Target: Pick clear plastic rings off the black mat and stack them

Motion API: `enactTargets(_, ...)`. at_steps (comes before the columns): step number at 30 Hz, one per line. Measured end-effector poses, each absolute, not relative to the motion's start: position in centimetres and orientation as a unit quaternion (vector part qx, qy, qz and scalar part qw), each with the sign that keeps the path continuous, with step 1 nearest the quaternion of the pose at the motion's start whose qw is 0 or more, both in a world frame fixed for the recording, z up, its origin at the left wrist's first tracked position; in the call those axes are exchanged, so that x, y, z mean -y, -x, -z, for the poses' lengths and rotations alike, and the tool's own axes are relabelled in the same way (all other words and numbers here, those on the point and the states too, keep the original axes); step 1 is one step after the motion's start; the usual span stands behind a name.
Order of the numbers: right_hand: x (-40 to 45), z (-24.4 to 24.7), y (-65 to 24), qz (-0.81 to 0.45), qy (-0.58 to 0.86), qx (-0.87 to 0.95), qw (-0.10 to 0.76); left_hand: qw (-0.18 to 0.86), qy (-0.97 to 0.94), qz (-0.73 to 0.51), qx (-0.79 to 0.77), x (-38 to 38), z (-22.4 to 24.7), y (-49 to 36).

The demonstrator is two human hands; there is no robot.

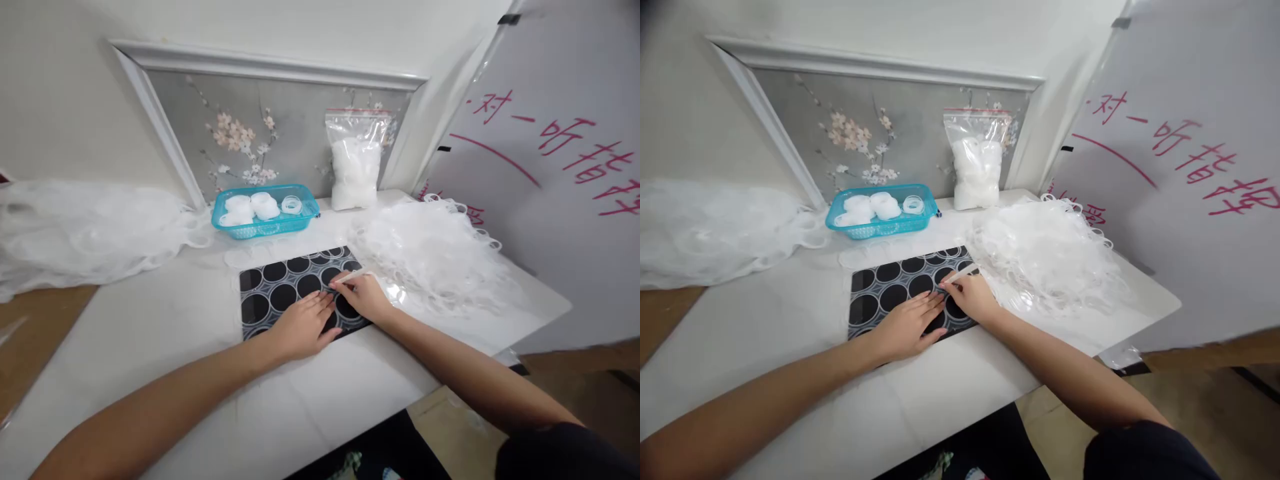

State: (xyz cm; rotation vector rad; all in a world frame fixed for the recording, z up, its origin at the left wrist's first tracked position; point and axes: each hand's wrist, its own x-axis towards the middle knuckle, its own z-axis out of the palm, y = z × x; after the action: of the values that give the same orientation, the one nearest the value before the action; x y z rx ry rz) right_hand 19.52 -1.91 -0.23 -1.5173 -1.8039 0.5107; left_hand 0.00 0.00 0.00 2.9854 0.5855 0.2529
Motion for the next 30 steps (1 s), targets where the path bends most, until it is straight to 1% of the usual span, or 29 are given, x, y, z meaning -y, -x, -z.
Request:
enactTargets(5,1.8,-0.1,-19.3,-0.109,0.588,0.771,0.219,0.072,-0.974,-0.076,-0.201,0.1,-0.2,0.0)
enactTargets(7,0.0,-1.1,-20.2,-0.072,0.622,0.748,0.220,0.078,-0.973,-0.066,-0.208,0.1,-0.2,0.1)
enactTargets(10,-3.3,-3.1,-22.6,-0.015,0.686,0.666,0.293,0.090,-0.970,-0.064,-0.215,0.0,-0.2,0.4)
enactTargets(12,-4.5,-3.9,-24.1,-0.001,0.688,0.606,0.399,0.100,-0.969,-0.065,-0.218,0.0,-0.2,0.5)
enactTargets(14,-4.3,-3.9,-25.1,-0.013,0.655,0.557,0.510,0.106,-0.968,-0.065,-0.219,0.0,-0.3,0.5)
enactTargets(16,-3.3,-3.4,-25.7,-0.037,0.623,0.527,0.577,0.107,-0.967,-0.069,-0.220,0.0,-0.4,0.5)
enactTargets(19,-2.1,-2.5,-26.3,-0.075,0.619,0.483,0.615,0.112,-0.965,-0.083,-0.222,-0.1,-0.4,0.4)
enactTargets(23,-2.4,-2.3,-26.7,-0.143,0.609,0.467,0.624,0.118,-0.964,-0.091,-0.220,-0.3,-0.5,0.4)
enactTargets(30,-2.1,-3.4,-26.2,-0.053,0.582,0.495,0.643,0.107,-0.966,-0.089,-0.215,-0.4,-0.6,0.3)
